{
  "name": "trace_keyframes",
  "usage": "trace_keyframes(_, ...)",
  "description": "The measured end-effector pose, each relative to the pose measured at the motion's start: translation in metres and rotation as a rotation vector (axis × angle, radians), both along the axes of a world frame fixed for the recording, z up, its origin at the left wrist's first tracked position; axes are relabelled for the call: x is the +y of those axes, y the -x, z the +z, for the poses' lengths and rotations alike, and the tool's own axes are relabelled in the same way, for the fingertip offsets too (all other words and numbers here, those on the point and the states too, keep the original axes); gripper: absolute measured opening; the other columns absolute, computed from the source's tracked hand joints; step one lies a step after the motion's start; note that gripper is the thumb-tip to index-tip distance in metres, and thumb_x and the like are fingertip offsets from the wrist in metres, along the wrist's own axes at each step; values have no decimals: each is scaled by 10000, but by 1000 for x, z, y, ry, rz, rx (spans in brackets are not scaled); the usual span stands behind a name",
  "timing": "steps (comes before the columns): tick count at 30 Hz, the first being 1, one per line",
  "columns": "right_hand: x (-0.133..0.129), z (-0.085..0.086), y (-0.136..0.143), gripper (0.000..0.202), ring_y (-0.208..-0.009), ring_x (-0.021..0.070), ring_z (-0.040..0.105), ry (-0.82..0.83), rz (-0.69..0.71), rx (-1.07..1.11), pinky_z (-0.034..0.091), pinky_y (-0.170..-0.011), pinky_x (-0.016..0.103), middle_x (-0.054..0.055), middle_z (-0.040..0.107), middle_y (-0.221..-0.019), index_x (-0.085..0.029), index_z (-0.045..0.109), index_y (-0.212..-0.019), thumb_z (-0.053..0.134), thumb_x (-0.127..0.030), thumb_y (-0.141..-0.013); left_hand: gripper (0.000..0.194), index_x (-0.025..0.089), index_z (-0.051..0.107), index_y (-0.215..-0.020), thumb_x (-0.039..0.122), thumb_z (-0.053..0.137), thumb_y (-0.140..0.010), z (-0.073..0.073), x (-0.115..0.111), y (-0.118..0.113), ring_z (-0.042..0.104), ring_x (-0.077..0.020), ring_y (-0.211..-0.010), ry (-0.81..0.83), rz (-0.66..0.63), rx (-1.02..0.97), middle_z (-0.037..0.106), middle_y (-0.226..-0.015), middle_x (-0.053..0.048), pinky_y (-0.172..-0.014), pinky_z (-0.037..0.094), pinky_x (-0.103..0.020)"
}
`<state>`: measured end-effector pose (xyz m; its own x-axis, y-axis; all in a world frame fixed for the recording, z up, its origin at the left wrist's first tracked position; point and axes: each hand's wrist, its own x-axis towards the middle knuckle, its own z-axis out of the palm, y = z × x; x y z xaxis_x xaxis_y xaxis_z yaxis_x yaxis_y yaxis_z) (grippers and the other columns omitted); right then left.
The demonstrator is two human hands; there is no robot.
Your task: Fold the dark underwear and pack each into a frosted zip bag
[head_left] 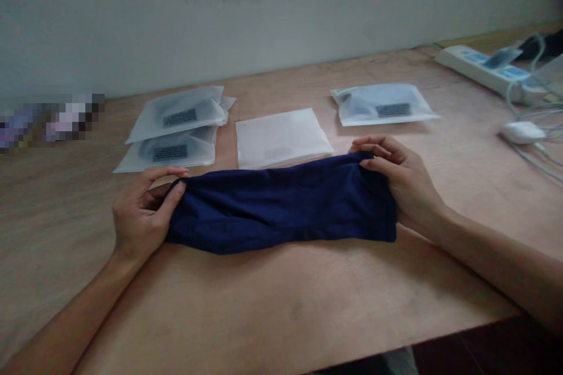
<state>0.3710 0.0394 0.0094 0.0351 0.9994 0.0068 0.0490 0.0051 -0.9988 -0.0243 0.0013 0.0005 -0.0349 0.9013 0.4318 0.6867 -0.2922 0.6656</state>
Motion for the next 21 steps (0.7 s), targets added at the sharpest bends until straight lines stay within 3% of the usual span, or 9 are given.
trace_keyframes(2,2,-2,-1,241,-868,236,684,43,-7,41,572,-642,367,21,711,-1099,-312,671,-1016,692,-252,-783,234,233,668,-1154,354,652,-954,-3,0,3,740,-160,-891,14,18,40,714,-1110,16,-794,607,-281)
trace_keyframes(5,3,-6,-2,288,-886,235,692,3,33,33,594,-636,359,36,690,-1183,-312,663,-1055,736,-274,-779,238,298,657,-1197,371,597,-979,-7,0,6,744,-183,-857,18,10,169,721,-1146,1,-800,582,-308)
trace_keyframes(13,5,-18,-4,266,-1051,273,653,-221,-31,-348,600,-738,406,68,659,-1169,-285,628,-1149,652,-259,-885,283,289,640,-1235,389,586,-975,-2,5,2,655,-181,-777,-99,29,437,680,-1177,-29,-820,527,-349)
trace_keyframes(17,-4,-9,2,309,-1234,351,556,-512,-23,-775,528,-958,559,109,611,-1291,-275,645,-1193,648,-242,-886,499,292,507,-1460,485,448,-1004,9,-6,-7,604,-289,-1112,-158,-168,482,499,-1449,-109,-1004,477,-453)
trace_keyframes(19,-12,-3,6,355,-1291,372,521,-704,45,-954,459,-1048,605,118,614,-1329,-269,630,-1238,641,-213,-887,587,314,408,-1539,532,433,-995,13,-12,-14,458,-370,-1345,-176,-289,577,379,-1581,-95,-1148,344,-554)
trace_keyframes(21,-19,-1,10,394,-1348,371,496,-839,175,-1097,419,-1100,604,130,617,-1369,-248,606,-1292,616,-187,-903,656,358,314,-1580,544,495,-977,13,-17,-23,278,-393,-1488,-116,-395,705,235,-1678,-45,-1231,182,-601)
